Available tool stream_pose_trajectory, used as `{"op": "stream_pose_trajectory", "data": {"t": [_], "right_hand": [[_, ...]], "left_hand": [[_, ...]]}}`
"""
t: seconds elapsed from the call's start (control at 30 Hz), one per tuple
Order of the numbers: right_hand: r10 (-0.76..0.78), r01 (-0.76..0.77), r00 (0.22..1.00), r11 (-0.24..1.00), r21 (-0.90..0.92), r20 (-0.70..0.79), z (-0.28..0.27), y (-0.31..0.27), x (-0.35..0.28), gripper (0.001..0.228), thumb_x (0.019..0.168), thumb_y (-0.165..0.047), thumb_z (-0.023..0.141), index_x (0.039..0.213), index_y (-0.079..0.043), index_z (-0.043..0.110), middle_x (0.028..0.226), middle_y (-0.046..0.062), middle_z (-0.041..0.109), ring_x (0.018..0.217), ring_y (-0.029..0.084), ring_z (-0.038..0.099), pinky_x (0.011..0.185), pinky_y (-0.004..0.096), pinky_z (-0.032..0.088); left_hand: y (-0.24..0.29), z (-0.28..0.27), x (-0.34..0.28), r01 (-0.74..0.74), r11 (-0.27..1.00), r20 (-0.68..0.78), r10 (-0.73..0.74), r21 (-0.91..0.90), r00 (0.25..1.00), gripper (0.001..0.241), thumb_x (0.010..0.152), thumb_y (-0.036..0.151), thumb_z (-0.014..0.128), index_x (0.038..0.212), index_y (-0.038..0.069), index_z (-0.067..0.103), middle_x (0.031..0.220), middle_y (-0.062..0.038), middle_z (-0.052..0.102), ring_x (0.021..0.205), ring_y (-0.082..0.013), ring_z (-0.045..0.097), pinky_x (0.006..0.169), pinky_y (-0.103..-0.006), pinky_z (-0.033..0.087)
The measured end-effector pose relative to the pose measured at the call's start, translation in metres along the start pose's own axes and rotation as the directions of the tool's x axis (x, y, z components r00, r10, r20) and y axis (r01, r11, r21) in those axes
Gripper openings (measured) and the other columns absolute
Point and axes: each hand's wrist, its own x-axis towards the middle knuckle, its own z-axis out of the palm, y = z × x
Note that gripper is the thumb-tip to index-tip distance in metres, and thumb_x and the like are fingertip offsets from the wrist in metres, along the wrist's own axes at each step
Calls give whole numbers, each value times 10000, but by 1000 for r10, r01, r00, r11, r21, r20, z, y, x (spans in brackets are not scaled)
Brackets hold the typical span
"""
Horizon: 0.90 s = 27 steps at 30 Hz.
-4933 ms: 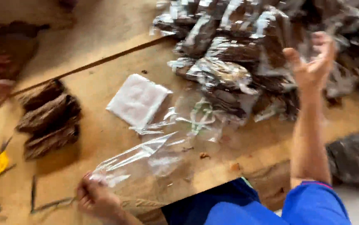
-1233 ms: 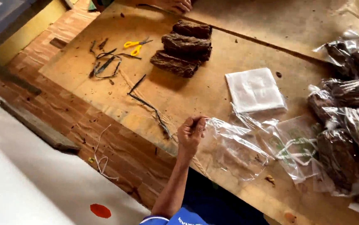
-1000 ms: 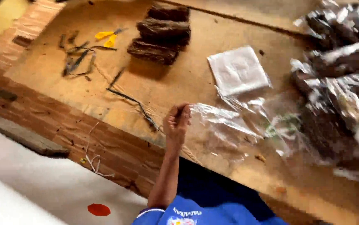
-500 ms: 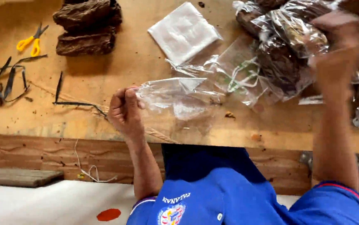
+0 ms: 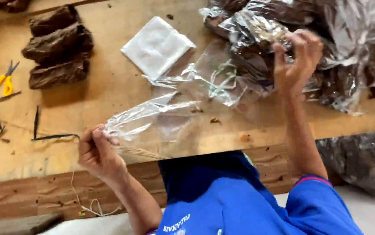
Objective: Packaging bundles of dried leaves into clear plastic bags at a workspace.
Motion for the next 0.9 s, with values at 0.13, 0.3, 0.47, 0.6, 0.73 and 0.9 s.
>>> {"op": "stream_pose_trajectory", "data": {"t": [0.13, 0.3, 0.47, 0.6, 0.73, 0.9], "right_hand": [[29, -33, 994, 999, -32, -107, -20, 7, 10, 452, 1073, -389, 791, 1269, 0, 672, 1238, 213, 565, 1153, 450, 556, 1023, 550, 409], [51, -232, 941, 817, 528, 334, -5, -191, 25, 936, 631, -294, 993, 1426, -56, 559, 1404, 219, 519, 1329, 424, 508, 1189, 538, 373], [-337, 43, 909, 662, 748, 246, 31, -248, 37, 638, 925, -248, 803, 1497, -108, 556, 1458, 119, 634, 1375, 289, 605, 1295, 561, 164], [-124, -290, 906, 514, 807, 404, 25, -232, 62, 252, 901, -18, 705, 1128, -89, 790, 965, 51, 798, 947, 231, 776, 1040, 464, 540], [57, -491, 844, 481, 726, 533, 16, -237, 94, 152, 936, 83, 728, 930, -63, 771, 780, 48, 756, 773, 130, 728, 944, 318, 580], [60, -440, 871, 536, 721, 487, 27, -226, 87, 140, 930, 38, 776, 843, -72, 767, 697, 35, 726, 662, 126, 696, 818, 277, 592]], "left_hand": [[-5, 5, 3, 6, 1000, 26, -5, -29, 1000, 190, 1108, 63, 586, 1086, -111, 659, 700, -105, 563, 528, -107, 555, 545, -214, 511], [42, 49, -1, -114, 993, 240, 108, 9, 965, 85, 975, 53, 716, 1025, -12, 739, 843, -133, 695, 613, -132, 609, 588, -278, 543], [85, 71, 4, -420, 904, 419, 352, 78, 837, 161, 800, 47, 889, 949, 70, 833, 771, -38, 721, 588, -133, 626, 799, -351, 631], [74, 59, 23, -311, 949, 418, 260, 57, 870, 209, 853, 19, 847, 1058, 38, 808, 754, -87, 698, 636, -136, 617, 658, -317, 579], [56, 68, 33, -38, 993, 398, 80, -112, 914, 323, 820, 67, 885, 1119, 37, 767, 856, -64, 719, 785, -109, 657, 778, -281, 564], [47, 83, 30, 76, 973, 347, 3, -216, 938, 160, 859, 55, 848, 1001, 47, 774, 875, -74, 730, 767, -98, 640, 729, -286, 565]]}}
